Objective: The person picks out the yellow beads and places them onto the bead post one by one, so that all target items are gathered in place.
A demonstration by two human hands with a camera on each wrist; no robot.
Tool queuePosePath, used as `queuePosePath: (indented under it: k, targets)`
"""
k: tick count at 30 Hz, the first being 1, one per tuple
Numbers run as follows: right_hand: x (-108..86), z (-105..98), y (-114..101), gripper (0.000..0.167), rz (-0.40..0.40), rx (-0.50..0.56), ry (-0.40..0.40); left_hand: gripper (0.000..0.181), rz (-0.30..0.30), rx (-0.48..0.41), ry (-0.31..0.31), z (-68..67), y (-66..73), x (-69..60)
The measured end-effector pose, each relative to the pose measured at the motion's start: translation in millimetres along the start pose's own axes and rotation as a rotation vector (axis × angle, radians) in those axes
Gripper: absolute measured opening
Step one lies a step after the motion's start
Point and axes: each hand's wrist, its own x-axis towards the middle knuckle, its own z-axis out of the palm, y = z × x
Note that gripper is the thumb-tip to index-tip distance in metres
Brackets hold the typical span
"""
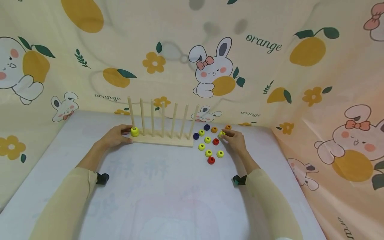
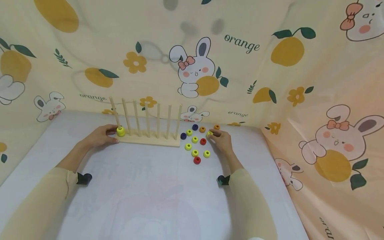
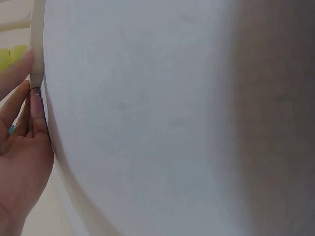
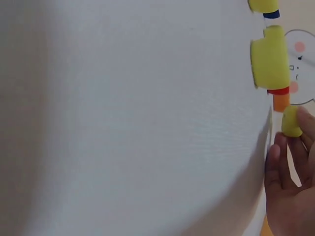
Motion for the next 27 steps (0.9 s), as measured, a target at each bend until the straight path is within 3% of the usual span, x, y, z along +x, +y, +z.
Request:
queuePosePath:
  k: [11,16,27]
  targets:
    - [-10.6,-4,-23,0.038,-0.168,-0.007,0.026,0.077,0.025,-0.021,0.002,0.9,-1.6,2.2]
    - [-14.4,-7,-37,0.038,-0.205,-0.009,0.014,0.077,0.022,-0.016,0.0,1.0,-3.4,3.2]
    - [-28.1,-20,-83,0.04,-0.345,-0.005,-0.017,0.077,0.025,-0.01,0.001,-0.5,-3.1,3.3]
